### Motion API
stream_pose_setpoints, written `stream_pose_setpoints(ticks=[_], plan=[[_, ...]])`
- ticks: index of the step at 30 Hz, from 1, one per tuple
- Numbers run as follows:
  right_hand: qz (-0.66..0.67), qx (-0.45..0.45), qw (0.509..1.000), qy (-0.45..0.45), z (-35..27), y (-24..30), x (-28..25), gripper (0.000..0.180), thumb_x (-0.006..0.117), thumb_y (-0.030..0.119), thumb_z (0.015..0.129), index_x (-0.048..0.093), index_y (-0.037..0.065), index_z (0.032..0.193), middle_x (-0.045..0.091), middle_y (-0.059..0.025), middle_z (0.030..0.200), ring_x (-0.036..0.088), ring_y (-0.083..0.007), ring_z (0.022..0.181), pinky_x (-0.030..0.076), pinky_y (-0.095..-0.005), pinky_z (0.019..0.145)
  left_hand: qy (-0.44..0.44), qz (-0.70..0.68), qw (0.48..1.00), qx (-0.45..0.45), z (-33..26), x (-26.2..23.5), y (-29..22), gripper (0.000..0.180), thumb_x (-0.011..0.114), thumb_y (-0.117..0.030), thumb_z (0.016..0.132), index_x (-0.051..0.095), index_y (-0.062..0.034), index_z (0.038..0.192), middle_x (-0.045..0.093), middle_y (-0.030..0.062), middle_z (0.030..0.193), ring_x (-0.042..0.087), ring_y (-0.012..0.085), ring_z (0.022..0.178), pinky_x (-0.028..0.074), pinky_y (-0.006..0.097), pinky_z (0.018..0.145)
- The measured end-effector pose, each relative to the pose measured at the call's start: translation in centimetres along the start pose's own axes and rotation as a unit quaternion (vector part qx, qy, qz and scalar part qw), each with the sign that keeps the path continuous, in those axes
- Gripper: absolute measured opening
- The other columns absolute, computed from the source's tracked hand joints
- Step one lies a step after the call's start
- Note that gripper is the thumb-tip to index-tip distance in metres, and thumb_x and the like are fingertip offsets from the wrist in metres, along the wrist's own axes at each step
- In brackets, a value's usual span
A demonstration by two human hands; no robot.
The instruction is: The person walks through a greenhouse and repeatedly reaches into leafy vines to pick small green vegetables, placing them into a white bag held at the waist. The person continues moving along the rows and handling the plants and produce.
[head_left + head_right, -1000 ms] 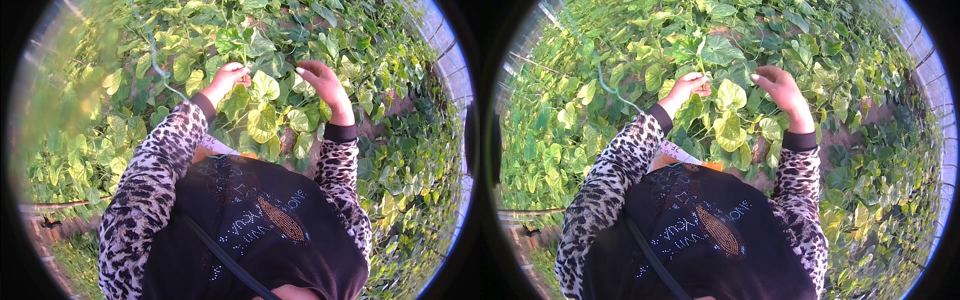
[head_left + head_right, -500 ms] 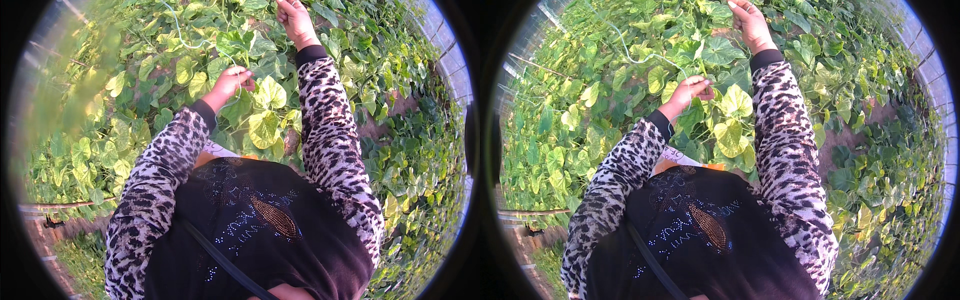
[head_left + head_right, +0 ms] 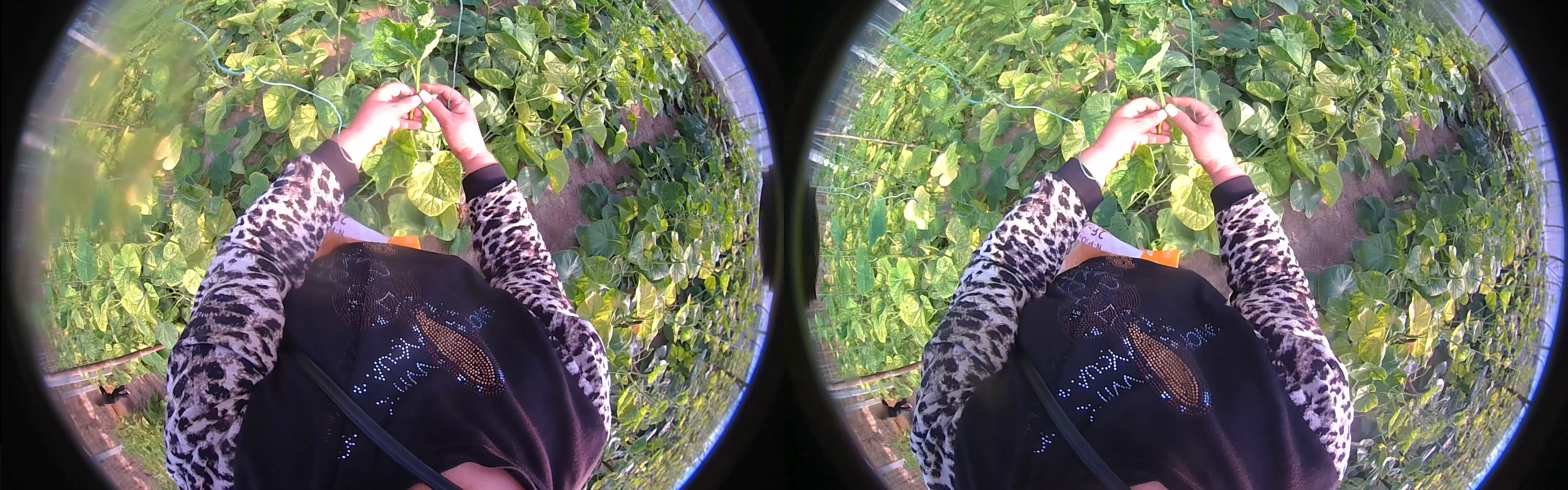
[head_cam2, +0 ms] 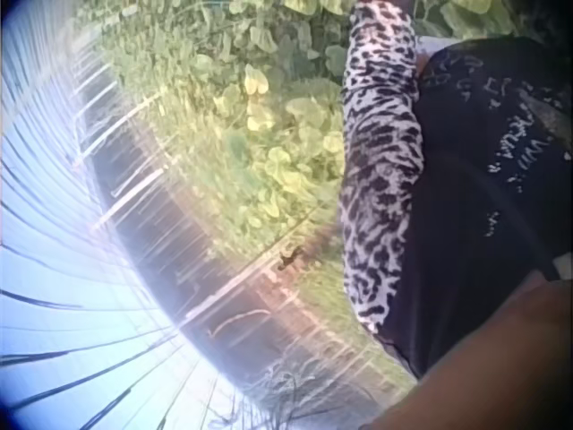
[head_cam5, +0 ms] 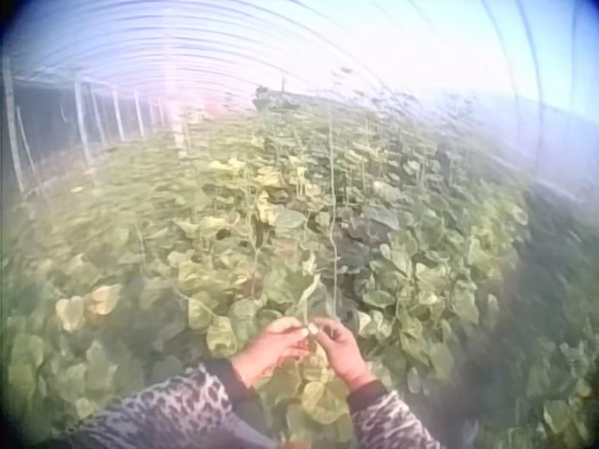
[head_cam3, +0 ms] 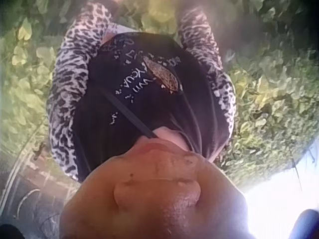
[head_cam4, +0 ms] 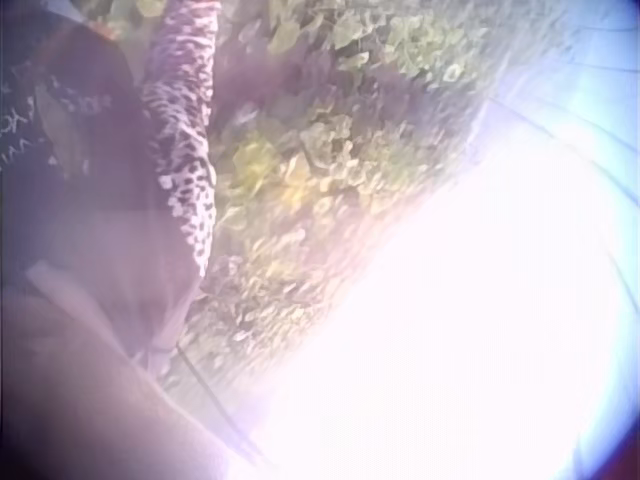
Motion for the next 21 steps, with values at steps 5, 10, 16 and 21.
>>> stream_pose_setpoints(ticks=[5,10,16,21], plan=[[-0.243,-0.09,0.962,-0.084,-1.2,2.4,-2.2,0.019,0.072,0.022,0.093,0.068,0.007,0.104,0.068,-0.0044,0.08,0.062,-0.0145,0.073,0.049,-0.0294,0.07,0.023,0.025,0.999,0.0,0.6,2.0,0.2,0.017,0.063,-0.016,0.1,0.06,-0.0011,0.108,0.065,0.0078,0.098,0.068,0.0197,0.087,0.062,0.037,0.081],[-0.366,-0.185,0.871,-0.27,-3.8,7.7,-4.6,0.013,0.072,0.02,0.091,0.067,0.01,0.097,0.066,-0.0065,0.072,0.061,-0.0229,0.062,0.048,-0.0346,0.06,0.034,0.054,0.998,0.005,0.9,2.5,1.1,0.018,0.064,-0.017,0.1,0.06,-0.0011,0.106,0.066,0.0089,0.097,0.069,0.0204,0.086,0.062,0.038,0.078],[-0.418,-0.255,0.844,-0.221,-7.0,8.6,-4.5,0.041,0.071,0.024,0.094,0.055,0.007,0.127,0.052,-0.0031,0.077,0.051,-0.0171,0.062,0.046,-0.0327,0.059,-0.018,0.012,1.0,-0.003,1.8,2.4,1.2,0.015,0.066,-0.009,0.097,0.06,0.001,0.106,0.068,0.0101,0.088,0.069,0.0204,0.075,0.06,0.034,0.069],[-0.414,-0.28,0.862,-0.088,-9.8,4.1,-0.8,0.012,0.056,0.011,0.1,0.065,0.006,0.106,0.064,-0.0148,0.088,0.063,-0.0325,0.076,0.051,-0.0363,0.069,0.016,0.038,0.999,-0.011,3.1,3.6,1.9,0.017,0.067,-0.011,0.097,0.059,-0.0006,0.109,0.068,0.0097,0.093,0.069,0.0189,0.082,0.061,0.033,0.071]])
Point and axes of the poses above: each hand's wrist, its own z-axis towards the middle knuckle, its own x-axis out of the palm, y = z × x, the point moved 8 cm from there along z, towards the middle knuckle
